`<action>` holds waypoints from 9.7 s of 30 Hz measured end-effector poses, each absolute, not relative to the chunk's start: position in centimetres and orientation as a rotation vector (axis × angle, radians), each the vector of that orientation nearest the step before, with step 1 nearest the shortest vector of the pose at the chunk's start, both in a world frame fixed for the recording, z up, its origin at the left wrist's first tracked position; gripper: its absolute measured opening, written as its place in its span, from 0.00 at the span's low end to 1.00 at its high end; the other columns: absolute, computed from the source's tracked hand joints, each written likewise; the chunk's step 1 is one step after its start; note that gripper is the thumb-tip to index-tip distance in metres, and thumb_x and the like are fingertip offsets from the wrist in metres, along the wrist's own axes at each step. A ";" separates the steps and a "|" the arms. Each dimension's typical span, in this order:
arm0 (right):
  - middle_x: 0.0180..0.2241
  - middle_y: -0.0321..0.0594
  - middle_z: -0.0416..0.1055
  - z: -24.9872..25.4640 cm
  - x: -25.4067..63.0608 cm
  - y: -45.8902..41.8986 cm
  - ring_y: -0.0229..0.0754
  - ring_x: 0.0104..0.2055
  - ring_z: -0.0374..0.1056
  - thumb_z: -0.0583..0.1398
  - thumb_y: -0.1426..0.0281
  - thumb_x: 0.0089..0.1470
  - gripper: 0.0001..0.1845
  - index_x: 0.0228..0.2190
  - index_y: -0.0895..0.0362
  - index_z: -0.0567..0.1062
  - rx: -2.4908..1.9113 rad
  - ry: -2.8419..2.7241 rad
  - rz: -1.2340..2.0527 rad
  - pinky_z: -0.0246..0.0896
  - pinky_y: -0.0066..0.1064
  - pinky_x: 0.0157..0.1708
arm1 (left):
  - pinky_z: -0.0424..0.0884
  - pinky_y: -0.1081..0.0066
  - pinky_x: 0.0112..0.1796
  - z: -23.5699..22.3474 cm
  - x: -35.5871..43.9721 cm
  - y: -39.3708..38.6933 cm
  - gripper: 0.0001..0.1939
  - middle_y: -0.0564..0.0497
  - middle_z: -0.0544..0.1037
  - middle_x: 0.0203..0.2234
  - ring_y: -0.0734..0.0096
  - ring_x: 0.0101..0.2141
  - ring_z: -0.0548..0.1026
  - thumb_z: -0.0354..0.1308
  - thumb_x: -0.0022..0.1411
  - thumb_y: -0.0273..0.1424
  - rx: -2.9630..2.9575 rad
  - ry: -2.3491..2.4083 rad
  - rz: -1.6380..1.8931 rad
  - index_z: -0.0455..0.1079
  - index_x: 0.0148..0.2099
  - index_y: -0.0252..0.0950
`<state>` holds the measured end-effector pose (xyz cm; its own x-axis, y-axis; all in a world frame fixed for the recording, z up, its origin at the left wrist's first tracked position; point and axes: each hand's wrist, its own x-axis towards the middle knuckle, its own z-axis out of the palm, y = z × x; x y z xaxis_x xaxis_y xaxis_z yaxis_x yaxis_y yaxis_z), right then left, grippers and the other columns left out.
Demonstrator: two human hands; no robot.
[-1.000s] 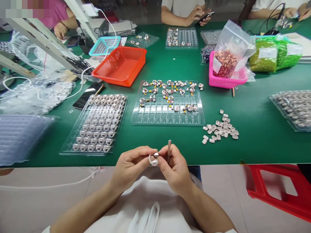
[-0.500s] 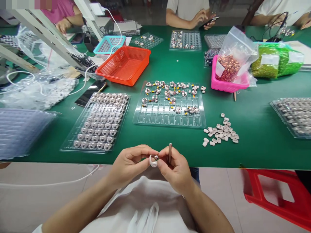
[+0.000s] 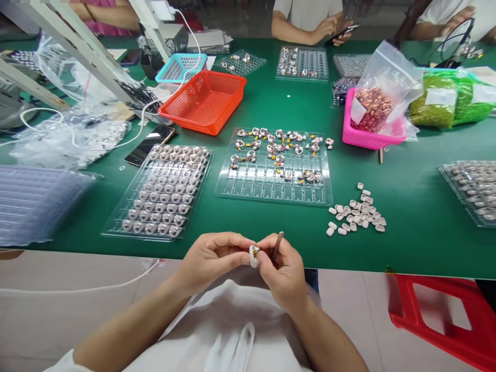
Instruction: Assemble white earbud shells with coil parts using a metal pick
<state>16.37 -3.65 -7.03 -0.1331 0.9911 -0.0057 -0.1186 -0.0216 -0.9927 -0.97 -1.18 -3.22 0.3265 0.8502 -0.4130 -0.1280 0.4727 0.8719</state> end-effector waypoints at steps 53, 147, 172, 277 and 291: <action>0.44 0.47 0.71 -5.9 19.1 -3.6 0.47 0.46 0.72 0.54 0.79 0.64 0.19 0.51 0.52 0.76 -0.721 -1.354 1.172 0.75 0.44 0.42 | 0.71 0.85 0.32 -4.8 -0.8 -1.6 0.11 0.52 0.81 0.27 0.83 0.29 0.75 0.72 0.51 0.34 0.546 1.045 0.922 0.81 0.38 0.40; 0.40 0.43 0.72 -4.7 33.4 1.6 0.43 0.42 0.68 0.55 0.74 0.64 0.10 0.40 0.58 0.77 -1.863 -2.089 0.267 0.62 0.34 0.40 | 0.66 0.79 0.29 -4.6 4.0 0.9 0.15 0.51 0.75 0.28 0.79 0.26 0.67 0.64 0.55 0.43 1.011 1.237 0.563 0.75 0.32 0.35; 0.32 0.37 0.69 -6.1 19.0 -3.2 0.33 0.30 0.65 0.60 0.77 0.60 0.07 0.38 0.55 0.76 -1.198 -1.395 0.939 0.60 0.24 0.27 | 0.75 0.76 0.46 -3.1 2.0 -1.6 0.07 0.46 0.80 0.46 0.71 0.47 0.78 0.60 0.63 0.31 0.968 0.902 0.940 0.76 0.43 0.38; 0.33 0.40 0.72 -5.4 19.2 -1.7 0.36 0.31 0.67 0.62 0.69 0.61 0.06 0.41 0.54 0.79 -1.105 -1.523 1.406 0.61 0.28 0.28 | 0.72 0.80 0.33 -4.0 0.0 -2.0 0.26 0.52 0.80 0.29 0.79 0.30 0.75 0.62 0.56 0.15 1.663 1.038 1.179 0.77 0.52 0.47; 0.33 0.40 0.72 -5.2 18.4 -1.8 0.35 0.32 0.67 0.63 0.73 0.59 0.05 0.39 0.57 0.76 -1.038 -1.601 1.252 0.58 0.25 0.25 | 0.72 0.77 0.31 -3.8 -1.0 -2.1 0.12 0.49 0.78 0.26 0.77 0.28 0.74 0.63 0.60 0.27 1.326 1.066 1.009 0.81 0.45 0.44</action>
<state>18.44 -1.82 -5.22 -0.3111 0.9429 0.1191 0.1114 0.1607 -0.9807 -0.99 -2.11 -3.79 0.2316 0.9727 -0.0172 0.0361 0.0091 0.9993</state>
